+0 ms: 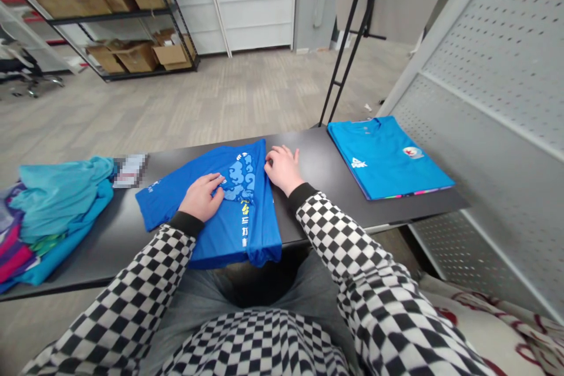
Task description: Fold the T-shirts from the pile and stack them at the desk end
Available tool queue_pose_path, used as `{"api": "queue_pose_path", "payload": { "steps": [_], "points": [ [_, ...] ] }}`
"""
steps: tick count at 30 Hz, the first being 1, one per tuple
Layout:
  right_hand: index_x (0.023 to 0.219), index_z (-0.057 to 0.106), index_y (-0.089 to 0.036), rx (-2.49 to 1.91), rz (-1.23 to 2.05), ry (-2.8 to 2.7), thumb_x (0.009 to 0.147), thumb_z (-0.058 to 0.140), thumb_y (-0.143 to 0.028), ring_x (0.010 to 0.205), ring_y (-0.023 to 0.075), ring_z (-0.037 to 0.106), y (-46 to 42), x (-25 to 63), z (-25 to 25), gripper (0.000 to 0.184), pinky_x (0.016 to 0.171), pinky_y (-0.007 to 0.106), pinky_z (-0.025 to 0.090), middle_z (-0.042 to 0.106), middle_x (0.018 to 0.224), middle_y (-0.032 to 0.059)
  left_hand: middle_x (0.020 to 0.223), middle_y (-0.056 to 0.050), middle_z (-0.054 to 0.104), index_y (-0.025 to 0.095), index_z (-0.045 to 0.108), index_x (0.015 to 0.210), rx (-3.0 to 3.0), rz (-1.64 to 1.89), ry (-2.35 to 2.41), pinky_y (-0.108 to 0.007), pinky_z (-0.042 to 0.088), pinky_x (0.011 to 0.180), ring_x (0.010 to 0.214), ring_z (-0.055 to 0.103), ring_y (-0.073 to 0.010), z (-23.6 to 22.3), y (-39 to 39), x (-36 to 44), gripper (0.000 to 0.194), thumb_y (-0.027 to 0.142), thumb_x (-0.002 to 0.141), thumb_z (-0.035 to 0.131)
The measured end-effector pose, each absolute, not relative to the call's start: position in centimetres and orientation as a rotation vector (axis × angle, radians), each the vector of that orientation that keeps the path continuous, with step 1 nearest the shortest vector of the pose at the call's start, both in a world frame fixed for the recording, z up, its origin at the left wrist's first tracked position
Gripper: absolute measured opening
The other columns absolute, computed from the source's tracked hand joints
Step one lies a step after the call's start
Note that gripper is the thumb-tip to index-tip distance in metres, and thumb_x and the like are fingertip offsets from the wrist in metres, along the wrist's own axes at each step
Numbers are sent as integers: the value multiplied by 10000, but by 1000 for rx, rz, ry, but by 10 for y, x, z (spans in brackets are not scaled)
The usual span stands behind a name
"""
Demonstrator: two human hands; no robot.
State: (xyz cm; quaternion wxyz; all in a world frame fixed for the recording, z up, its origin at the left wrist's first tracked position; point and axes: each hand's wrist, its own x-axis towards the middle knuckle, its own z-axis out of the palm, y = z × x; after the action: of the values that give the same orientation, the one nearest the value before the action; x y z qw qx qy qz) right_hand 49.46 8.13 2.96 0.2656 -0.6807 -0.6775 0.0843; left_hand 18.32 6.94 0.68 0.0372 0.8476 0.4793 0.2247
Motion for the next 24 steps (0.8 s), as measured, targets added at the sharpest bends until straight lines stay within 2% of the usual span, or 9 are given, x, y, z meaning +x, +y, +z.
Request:
{"api": "queue_pose_path", "payload": {
  "steps": [7, 11, 15, 24],
  "points": [
    [1023, 840, -239, -1895, 188, -1948, 1048, 600, -284, 1677, 438, 387, 101, 492, 25, 246, 1343, 850, 125, 608, 1710, 97, 1495, -170, 754, 175, 820, 1387, 2592, 684, 1468, -538, 508, 1286, 1421, 685, -350, 9, 69, 184, 452, 305, 1052, 544],
    [1169, 817, -192, -1908, 126, -2006, 1085, 501, -221, 1662, 428, 417, 104, 489, 21, 329, 1364, 818, 133, 632, 1667, 168, 1497, -150, 757, 196, 818, 1389, 2584, 676, 1484, -534, 506, 1291, 1431, 679, -339, 10, 68, 184, 454, 311, 1054, 533],
    [1325, 751, -115, -1895, 72, -2065, 1037, 474, -123, 1653, 430, 428, 102, 486, 18, 399, 1384, 775, 147, 658, 1581, 245, 1493, -153, 761, 186, 819, 1386, 2597, 679, 1483, -535, 514, 1286, 1420, 688, -340, 10, 68, 184, 460, 317, 1054, 529],
    [1249, 755, -115, -1903, 142, -1867, 1032, 443, -153, 1650, 446, 425, 94, 498, 17, 383, 1381, 801, 118, 650, 1585, 268, 1500, -152, 759, 198, 816, 1401, 2592, 664, 1470, -553, 508, 1292, 1430, 683, -344, 10, 69, 183, 471, 333, 1058, 523]
  ]
}}
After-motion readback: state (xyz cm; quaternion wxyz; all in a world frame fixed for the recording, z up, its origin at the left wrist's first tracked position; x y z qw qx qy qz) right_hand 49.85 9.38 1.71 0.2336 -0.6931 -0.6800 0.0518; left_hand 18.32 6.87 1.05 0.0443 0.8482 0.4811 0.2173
